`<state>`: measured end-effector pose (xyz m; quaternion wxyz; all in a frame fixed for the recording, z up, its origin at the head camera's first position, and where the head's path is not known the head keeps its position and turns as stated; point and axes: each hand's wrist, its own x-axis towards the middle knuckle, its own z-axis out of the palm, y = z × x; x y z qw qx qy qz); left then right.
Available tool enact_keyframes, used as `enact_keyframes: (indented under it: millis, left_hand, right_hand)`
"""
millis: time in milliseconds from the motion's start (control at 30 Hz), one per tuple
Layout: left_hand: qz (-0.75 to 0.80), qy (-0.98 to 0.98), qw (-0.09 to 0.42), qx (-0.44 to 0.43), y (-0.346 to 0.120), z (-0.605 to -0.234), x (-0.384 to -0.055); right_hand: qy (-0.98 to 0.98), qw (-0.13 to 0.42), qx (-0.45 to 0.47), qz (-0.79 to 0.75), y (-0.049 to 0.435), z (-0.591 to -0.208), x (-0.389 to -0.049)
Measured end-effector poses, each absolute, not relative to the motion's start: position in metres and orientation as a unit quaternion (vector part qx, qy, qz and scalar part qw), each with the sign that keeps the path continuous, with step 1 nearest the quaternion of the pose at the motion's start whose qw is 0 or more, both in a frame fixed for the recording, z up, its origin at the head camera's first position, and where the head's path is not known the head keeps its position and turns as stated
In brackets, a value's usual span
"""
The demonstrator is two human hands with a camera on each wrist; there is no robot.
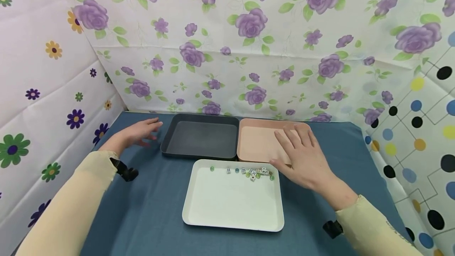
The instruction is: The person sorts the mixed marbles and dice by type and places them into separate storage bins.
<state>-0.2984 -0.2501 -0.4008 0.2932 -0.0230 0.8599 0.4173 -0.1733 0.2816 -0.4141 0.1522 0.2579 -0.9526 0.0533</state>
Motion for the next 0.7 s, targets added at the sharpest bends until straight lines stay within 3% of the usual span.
enact_keyframes:
  millis: [367, 700]
  left_hand:
    - [0.404, 0.852, 0.333, -0.017, -0.245, -0.402, -0.309]
    - [0.393, 0.854, 0.338, -0.041, -0.237, -0.407, -0.314]
  right_hand:
    - [-0.927, 0.183, 0.315, 0.087, 0.263, -0.426, -0.17]
    - [-0.918, 0.174, 0.34, 0.11, 0.243, -0.439, -0.166]
